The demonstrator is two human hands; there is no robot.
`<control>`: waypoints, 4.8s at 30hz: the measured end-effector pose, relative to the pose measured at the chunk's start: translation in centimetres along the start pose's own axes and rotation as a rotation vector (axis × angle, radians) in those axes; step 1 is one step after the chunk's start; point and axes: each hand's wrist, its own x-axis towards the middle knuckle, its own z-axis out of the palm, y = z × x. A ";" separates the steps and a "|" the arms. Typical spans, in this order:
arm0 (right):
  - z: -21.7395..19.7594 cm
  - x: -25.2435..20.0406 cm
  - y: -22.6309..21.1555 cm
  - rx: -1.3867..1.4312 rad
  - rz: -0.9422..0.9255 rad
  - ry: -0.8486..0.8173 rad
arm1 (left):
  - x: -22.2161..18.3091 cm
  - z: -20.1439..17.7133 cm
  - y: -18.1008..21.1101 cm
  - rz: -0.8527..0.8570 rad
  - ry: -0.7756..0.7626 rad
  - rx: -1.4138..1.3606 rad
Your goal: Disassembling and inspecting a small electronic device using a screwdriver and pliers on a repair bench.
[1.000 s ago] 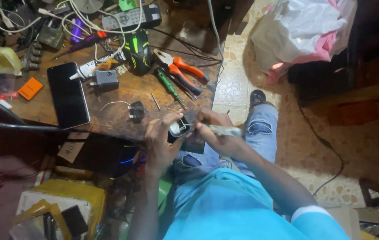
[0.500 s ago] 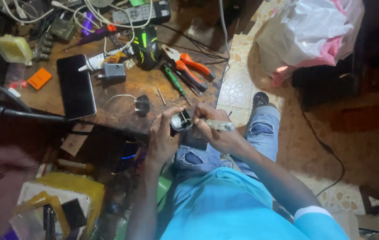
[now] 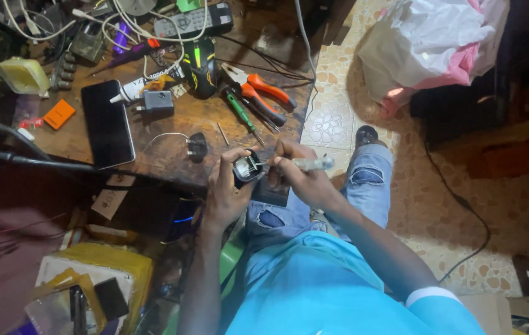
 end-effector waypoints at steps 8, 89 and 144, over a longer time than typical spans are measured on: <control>-0.8 0.7 0.2 0.151 0.042 -0.050 | 0.5 -0.2 0.1 -0.006 -0.034 -0.008; -0.2 1.5 1.2 -0.498 -0.294 -0.349 | 0.1 -2.8 2.9 -0.052 0.062 -0.205; -8.4 2.8 -0.8 0.243 0.510 -0.343 | -1.0 -3.0 -1.9 -0.184 -0.114 -0.044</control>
